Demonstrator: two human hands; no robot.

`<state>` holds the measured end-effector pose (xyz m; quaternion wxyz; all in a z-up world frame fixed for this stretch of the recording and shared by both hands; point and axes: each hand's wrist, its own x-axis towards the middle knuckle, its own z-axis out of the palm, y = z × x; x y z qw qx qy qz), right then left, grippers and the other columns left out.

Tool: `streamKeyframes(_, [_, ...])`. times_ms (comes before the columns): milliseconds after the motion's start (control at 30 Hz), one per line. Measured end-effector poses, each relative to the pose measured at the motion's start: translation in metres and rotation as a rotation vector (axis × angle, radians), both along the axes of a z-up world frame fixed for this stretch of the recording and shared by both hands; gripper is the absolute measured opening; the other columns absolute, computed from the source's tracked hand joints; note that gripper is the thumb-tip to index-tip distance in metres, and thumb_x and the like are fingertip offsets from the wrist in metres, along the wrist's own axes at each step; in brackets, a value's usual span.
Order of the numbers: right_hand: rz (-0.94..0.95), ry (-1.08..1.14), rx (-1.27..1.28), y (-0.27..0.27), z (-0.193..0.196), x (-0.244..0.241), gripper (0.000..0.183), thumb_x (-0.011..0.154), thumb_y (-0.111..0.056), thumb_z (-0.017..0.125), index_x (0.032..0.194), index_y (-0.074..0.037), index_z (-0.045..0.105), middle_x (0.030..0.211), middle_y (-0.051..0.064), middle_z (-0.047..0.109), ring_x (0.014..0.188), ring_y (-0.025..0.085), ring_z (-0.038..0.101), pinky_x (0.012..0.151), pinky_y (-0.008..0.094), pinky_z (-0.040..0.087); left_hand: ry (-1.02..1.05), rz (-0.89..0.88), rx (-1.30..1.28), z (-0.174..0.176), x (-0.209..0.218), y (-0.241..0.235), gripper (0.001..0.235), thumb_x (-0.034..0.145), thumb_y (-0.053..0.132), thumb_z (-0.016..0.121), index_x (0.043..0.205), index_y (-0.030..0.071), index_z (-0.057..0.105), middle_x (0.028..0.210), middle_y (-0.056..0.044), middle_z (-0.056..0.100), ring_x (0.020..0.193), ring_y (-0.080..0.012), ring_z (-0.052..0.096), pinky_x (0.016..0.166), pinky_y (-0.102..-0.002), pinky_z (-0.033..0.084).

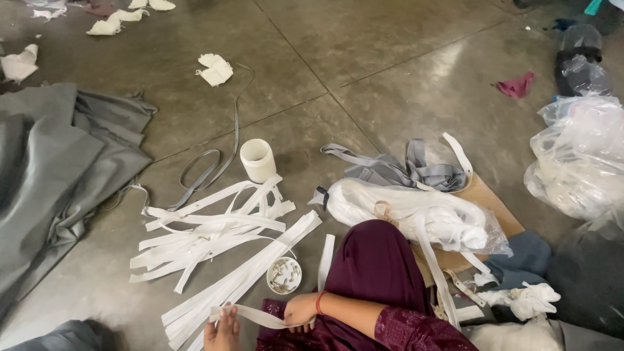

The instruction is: Attaching metal sliders to fabric strips for garment manufacturing.

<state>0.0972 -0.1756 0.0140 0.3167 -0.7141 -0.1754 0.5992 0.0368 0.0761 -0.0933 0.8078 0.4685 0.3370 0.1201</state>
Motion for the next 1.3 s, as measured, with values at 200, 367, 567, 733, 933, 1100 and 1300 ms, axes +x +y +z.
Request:
streamKeyframes(200, [-0.175,-0.983,0.108,-0.002,-0.017,0.017,0.016,0.095,-0.021,0.064,0.095,-0.007,0.072,0.093,0.015,0.069,0.089,0.039,0.067,0.077,0.051,0.053,0.086,-0.071,-0.033,0.038,-0.002,-0.041,0.022,0.102,0.015,0.057,0.120,0.002,0.061,0.116,-0.019,0.073,0.104,-0.0263,0.073,0.081,-0.035,0.060])
streamKeyframes(367, [-0.259,-1.326,0.053,-0.002,-0.023,0.031,0.019,0.079,-0.016,0.068,0.096,-0.010,0.070,0.098,0.011,0.069,0.096,0.035,0.066,0.072,0.046,0.055,0.011,-0.313,0.064,-0.014,-0.007,-0.065,0.023,0.100,0.015,0.063,0.115,-0.003,0.064,0.107,-0.017,0.077,0.097,-0.0244,0.074,0.076,-0.031,0.055])
streamKeyframes(567, [-0.096,-1.314,-0.145,0.004,-0.060,0.032,0.012,0.093,-0.014,0.062,0.101,-0.011,0.070,0.095,0.010,0.072,0.096,0.031,0.068,0.072,0.044,0.056,-0.104,-0.529,0.235,-0.003,-0.013,-0.082,0.023,0.096,0.017,0.067,0.109,-0.002,0.068,0.099,-0.014,0.081,0.089,-0.0171,0.075,0.072,-0.026,0.053])
streamKeyframes(733, [-0.151,-1.298,-0.138,0.002,-0.059,0.030,0.014,0.088,-0.012,0.063,0.098,-0.010,0.071,0.096,0.012,0.073,0.094,0.032,0.070,0.074,0.045,0.057,-0.077,-0.571,0.267,0.015,-0.015,-0.082,0.020,0.095,0.017,0.067,0.104,-0.001,0.069,0.096,-0.011,0.081,0.087,-0.0146,0.075,0.072,-0.026,0.053])
streamKeyframes(933, [-0.197,-1.231,-0.100,0.000,-0.042,0.031,0.011,0.083,-0.009,0.065,0.092,-0.007,0.070,0.093,0.014,0.073,0.094,0.034,0.070,0.075,0.047,0.056,-0.089,-0.555,0.333,0.012,-0.013,-0.079,0.019,0.095,0.016,0.069,0.104,-0.002,0.072,0.089,-0.009,0.079,0.079,-0.0124,0.069,0.069,-0.026,0.051])
streamKeyframes(1100, [-0.275,-1.122,-0.108,0.000,-0.038,0.030,0.012,0.086,-0.008,0.061,0.095,-0.006,0.069,0.089,0.017,0.072,0.091,0.037,0.070,0.074,0.051,0.055,-0.066,-0.514,0.275,0.024,-0.013,-0.077,0.017,0.094,0.012,0.068,0.104,-0.002,0.070,0.086,-0.008,0.076,0.069,-0.0140,0.065,0.065,-0.027,0.052])
streamKeyframes(1300, [-0.251,-1.230,-0.087,-0.003,-0.054,0.033,0.012,0.087,-0.008,0.060,0.086,-0.006,0.072,0.092,0.018,0.072,0.092,0.037,0.070,0.075,0.049,0.056,-0.141,-0.469,0.276,0.011,-0.017,-0.070,0.017,0.095,0.009,0.068,0.105,-0.005,0.071,0.090,-0.008,0.076,0.081,-0.0103,0.065,0.075,-0.024,0.050])
